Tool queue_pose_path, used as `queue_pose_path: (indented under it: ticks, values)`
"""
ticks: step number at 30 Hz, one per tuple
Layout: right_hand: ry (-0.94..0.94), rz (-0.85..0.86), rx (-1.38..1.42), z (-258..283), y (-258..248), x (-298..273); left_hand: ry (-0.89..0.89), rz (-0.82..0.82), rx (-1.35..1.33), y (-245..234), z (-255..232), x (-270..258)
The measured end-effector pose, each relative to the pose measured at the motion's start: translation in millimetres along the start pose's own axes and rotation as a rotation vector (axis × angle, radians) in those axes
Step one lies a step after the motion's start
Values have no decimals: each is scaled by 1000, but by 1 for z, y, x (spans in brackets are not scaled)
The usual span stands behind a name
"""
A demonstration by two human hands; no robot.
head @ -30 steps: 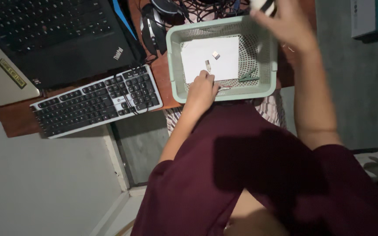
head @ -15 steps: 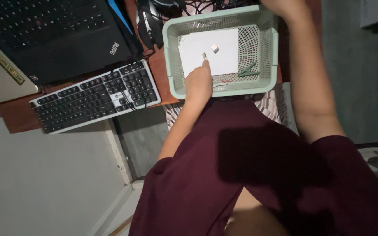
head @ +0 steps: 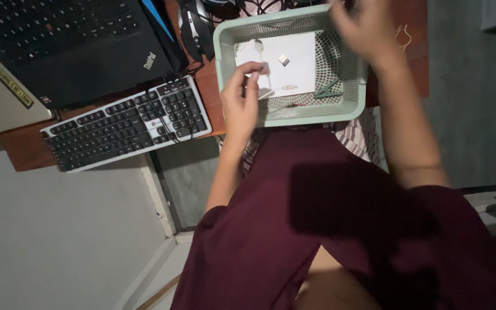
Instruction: The person picks up several computer mice, charging adapters, and various cables from a basket on a wooden table, unwinds some of the cords by hand, and places the items back onto the table surface.
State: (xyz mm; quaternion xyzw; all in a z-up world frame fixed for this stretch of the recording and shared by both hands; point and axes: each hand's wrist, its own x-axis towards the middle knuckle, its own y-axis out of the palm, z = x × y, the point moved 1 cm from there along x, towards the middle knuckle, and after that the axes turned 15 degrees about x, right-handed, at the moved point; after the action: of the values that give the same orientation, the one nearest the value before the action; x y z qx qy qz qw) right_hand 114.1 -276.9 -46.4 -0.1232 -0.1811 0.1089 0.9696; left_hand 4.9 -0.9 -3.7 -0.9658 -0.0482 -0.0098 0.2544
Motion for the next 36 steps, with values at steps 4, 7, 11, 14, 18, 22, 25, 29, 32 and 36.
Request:
queue_pose_path:
  ticks: [4, 7, 11, 14, 18, 22, 25, 29, 32, 36]
  values:
    - [49, 363, -74, 42, 37, 0, 58, -49, -295, -9, 7, 3]
    - [-12, 458, -207, 48, 71, -7, 98, -91, -323, -15, 11, 4]
    - [-141, 496, -386, 42, 83, -13, 74, -114, -363, -21, 14, 0]
    - [-65, 578, -456, 38, 86, -15, 95, -128, -384, -22, 17, -2]
    - [4, 611, -417, 32, 82, -16, 101, -167, -407, -22, 21, -5]
    - [119, 522, -498, 26, 64, -17, 135, -201, -368, -27, 23, -7]
    - [58, 428, -547, 28, 52, -21, 133, -203, -317, -30, 24, -5]
    - [-86, 372, -324, 48, 48, -18, 185, -157, -182, -33, 16, -3]
    - [375, 386, 371, 64, 56, -15, 250, 45, -9, -33, 6, -3]
    - [163, 377, 358, 82, 48, -20, 270, 334, 5, -17, -6, -7]
